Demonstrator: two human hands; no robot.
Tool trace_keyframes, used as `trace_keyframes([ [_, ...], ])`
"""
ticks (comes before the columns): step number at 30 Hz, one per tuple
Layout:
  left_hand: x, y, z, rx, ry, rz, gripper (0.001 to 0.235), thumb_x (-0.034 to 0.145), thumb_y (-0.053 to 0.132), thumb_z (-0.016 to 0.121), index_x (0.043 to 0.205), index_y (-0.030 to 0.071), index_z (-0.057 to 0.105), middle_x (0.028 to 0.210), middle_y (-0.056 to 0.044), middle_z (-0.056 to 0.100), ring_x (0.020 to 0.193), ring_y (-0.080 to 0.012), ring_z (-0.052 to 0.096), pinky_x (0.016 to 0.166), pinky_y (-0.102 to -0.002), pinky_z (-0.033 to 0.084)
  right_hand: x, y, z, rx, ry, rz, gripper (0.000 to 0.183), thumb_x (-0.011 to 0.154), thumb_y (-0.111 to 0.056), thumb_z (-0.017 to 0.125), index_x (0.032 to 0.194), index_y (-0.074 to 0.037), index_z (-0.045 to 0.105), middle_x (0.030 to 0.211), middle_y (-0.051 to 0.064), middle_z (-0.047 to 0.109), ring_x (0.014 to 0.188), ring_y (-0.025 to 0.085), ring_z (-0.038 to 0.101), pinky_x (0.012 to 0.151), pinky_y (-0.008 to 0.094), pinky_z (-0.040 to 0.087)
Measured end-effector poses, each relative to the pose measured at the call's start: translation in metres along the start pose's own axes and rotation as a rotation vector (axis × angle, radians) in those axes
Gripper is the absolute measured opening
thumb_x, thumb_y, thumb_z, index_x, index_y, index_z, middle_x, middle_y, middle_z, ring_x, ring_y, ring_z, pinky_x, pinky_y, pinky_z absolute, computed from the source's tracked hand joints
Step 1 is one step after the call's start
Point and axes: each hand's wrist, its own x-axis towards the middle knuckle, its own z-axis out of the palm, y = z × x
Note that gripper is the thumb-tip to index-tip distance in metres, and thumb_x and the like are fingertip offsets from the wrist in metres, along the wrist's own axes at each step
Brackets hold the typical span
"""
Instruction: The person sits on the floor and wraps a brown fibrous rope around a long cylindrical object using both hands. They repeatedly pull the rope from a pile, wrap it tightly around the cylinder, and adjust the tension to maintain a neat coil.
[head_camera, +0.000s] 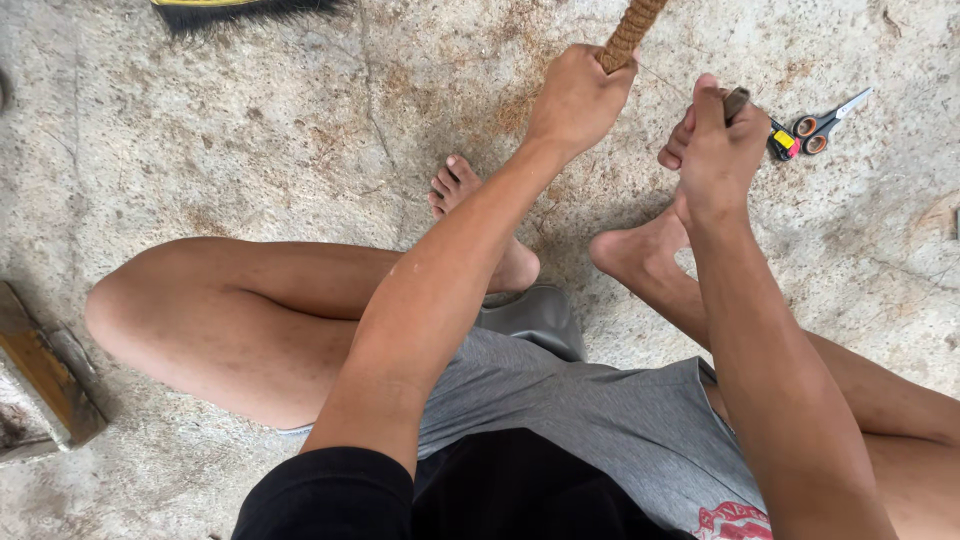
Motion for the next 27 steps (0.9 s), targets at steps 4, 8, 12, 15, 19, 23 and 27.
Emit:
trace_keyframes([
  [4,0.003,0.013,-0.006,0.093,0.031,0.034,0.019,0.09,0.021,0.059,0.078,0.007,0.063,0.052,-0.001,0.064,0.038,-0.0127,0.06,0.036,-0.038,0.058,-0.034,-0.02,0.005,-1.026,-0.154,-0.451,0.052,0.118,-0.022,0.061,0.068,-0.01,0.052,0.056,0.0,0.049,0.044,0.014,0.04,0.045,0.036,0.03],
  [8,-0.015,0.027,-0.006,0.471,0.084,0.22,0.019,0.085,0.019,0.066,0.073,0.005,0.072,0.063,-0.013,0.07,0.056,-0.0271,0.071,0.055,-0.041,0.057,-0.059,-0.059,0.025,-1.362,-0.38,-0.84,0.037,0.112,-0.02,0.066,0.078,-0.008,0.063,0.064,0.005,0.06,0.054,0.02,0.058,0.056,0.038,0.046],
  [12,-0.037,0.034,-0.005,0.686,0.017,0.512,0.012,0.075,0.019,0.07,0.071,0.008,0.073,0.068,-0.014,0.073,0.062,-0.0306,0.074,0.055,-0.041,0.059,-0.058,-0.114,0.046,-1.875,-0.61,-0.651,0.021,0.098,-0.027,0.064,0.092,-0.009,0.073,0.058,0.008,0.064,0.048,0.022,0.063,0.048,0.04,0.051],
  [15,-0.062,0.034,0.002,0.805,0.024,0.692,0.014,0.079,0.016,0.068,0.07,0.007,0.074,0.066,-0.013,0.073,0.056,-0.031,0.073,0.047,-0.042,0.058,-0.048,-0.15,0.049,-1.988,-0.714,-0.611,0.032,0.102,-0.034,0.059,0.085,-0.011,0.074,0.058,0.009,0.064,0.05,0.024,0.064,0.055,0.04,0.053],
  [19,-0.097,0.046,0.0,0.942,-0.196,0.638,0.013,0.083,0.017,0.069,0.075,0.01,0.076,0.066,-0.013,0.072,0.06,-0.0301,0.074,0.053,-0.043,0.059,-0.031,-0.163,0.046,-1.99,-0.852,-0.306,0.038,0.101,-0.039,0.058,0.081,-0.012,0.074,0.057,0.01,0.063,0.05,0.027,0.063,0.057,0.04,0.052],
  [23,-0.13,0.061,-0.019,0.921,-0.35,0.732,0.012,0.078,0.019,0.073,0.073,0.008,0.075,0.066,-0.013,0.072,0.059,-0.0302,0.073,0.054,-0.044,0.059,-0.012,-0.147,0.025,-1.756,-1.083,-0.336,0.06,0.102,-0.049,0.054,0.065,-0.005,0.07,0.052,0.009,0.054,0.044,0.026,0.051,0.052,0.039,0.047],
  [27,-0.144,0.075,-0.027,0.944,-0.54,0.691,0.013,0.08,0.019,0.073,0.08,0.006,0.074,0.063,-0.012,0.072,0.056,-0.0265,0.073,0.053,-0.043,0.059,-0.011,-0.111,-0.004,-1.286,-1.081,-0.002,0.059,0.101,-0.055,0.055,0.062,-0.011,0.06,0.043,0.003,0.043,0.038,0.016,0.043,0.043,0.04,0.042],
])
